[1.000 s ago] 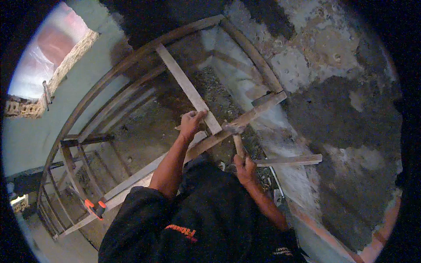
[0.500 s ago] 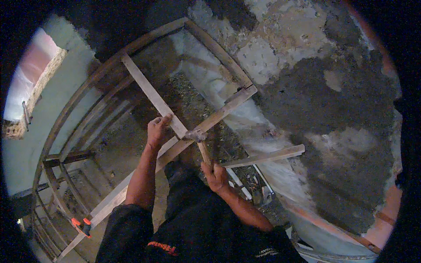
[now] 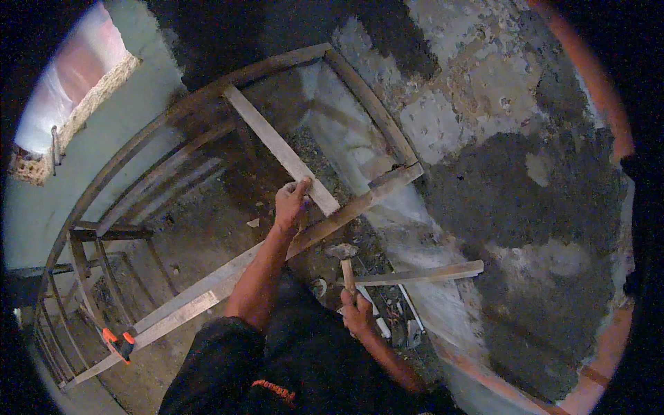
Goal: The person cuts a wooden plank with a hand saw, then positions and secures it into a curved wooden frame using a hammer and nails. The person repeats this process for additional planks, progressively building the frame structure.
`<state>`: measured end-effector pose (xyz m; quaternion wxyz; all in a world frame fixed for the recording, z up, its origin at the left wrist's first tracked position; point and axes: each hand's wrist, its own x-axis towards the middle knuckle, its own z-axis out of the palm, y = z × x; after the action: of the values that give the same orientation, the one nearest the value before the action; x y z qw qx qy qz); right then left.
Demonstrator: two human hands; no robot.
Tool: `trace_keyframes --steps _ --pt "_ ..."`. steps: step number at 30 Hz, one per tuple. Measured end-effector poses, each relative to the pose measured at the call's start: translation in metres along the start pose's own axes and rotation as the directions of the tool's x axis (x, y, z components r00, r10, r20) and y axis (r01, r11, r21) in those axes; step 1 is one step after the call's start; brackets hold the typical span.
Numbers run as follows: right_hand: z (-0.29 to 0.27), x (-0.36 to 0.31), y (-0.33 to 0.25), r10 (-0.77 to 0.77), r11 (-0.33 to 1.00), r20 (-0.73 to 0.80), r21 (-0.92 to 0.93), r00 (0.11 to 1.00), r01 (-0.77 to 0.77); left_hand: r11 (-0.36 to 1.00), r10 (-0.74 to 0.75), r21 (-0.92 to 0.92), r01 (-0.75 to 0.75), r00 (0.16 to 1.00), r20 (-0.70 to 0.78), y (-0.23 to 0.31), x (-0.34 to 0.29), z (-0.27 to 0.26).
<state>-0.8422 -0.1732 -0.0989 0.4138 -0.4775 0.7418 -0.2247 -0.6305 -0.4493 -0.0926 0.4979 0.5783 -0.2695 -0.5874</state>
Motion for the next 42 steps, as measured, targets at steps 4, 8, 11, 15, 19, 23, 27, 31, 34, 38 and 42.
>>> trace_keyframes --steps 4,8,11,15,19,23,27,31,34,38,42 --pt "0.0 -0.008 0.026 0.047 0.999 0.052 -0.026 0.998 -0.046 0.999 0.013 0.052 -0.015 1.0 0.027 -0.011 0.006 0.0" --pt "-0.002 -0.013 0.026 0.193 0.981 0.074 0.008 0.978 -0.194 0.998 0.021 0.064 -0.022 1.0 0.016 -0.007 0.0 -0.002" --pt "-0.006 -0.017 0.011 0.219 0.974 0.044 -0.067 0.975 -0.215 0.994 0.015 0.104 -0.015 1.0 0.0 0.001 -0.007 0.0" --pt "-0.01 -0.018 -0.002 0.205 0.972 0.093 -0.137 0.974 -0.191 0.994 0.061 0.097 -0.056 0.997 -0.048 0.003 -0.008 0.001" --pt "-0.004 -0.018 0.01 0.034 0.995 -0.003 0.097 0.999 -0.034 0.998 0.027 0.053 -0.027 1.0 -0.015 -0.007 -0.006 -0.01" --pt "0.0 -0.018 0.027 0.1 0.986 0.088 0.126 0.991 -0.111 0.999 0.038 0.022 -0.036 0.991 -0.13 -0.015 -0.015 -0.03" --pt "-0.002 -0.019 0.019 0.107 0.993 0.137 0.044 0.985 -0.114 0.996 0.023 -0.084 -0.034 0.992 -0.127 -0.015 -0.025 -0.042" --pt "-0.003 -0.019 -0.004 0.252 0.968 0.135 -0.047 0.958 -0.248 0.996 0.059 -0.054 -0.068 0.987 -0.148 -0.018 -0.024 -0.037" --pt "-0.005 -0.022 -0.014 0.116 0.988 0.148 -0.122 0.982 -0.098 0.997 0.027 -0.061 -0.037 0.985 -0.168 -0.023 -0.022 -0.033" --pt "-0.012 -0.021 -0.019 -0.137 0.976 0.117 -0.153 0.984 0.154 0.997 0.074 0.001 -0.076 0.962 -0.264 -0.025 -0.024 -0.031" --pt "-0.019 -0.011 -0.038 -0.17 0.971 0.125 -0.149 0.977 0.188 0.994 0.087 -0.041 -0.101 0.963 -0.257 -0.02 -0.028 -0.029"
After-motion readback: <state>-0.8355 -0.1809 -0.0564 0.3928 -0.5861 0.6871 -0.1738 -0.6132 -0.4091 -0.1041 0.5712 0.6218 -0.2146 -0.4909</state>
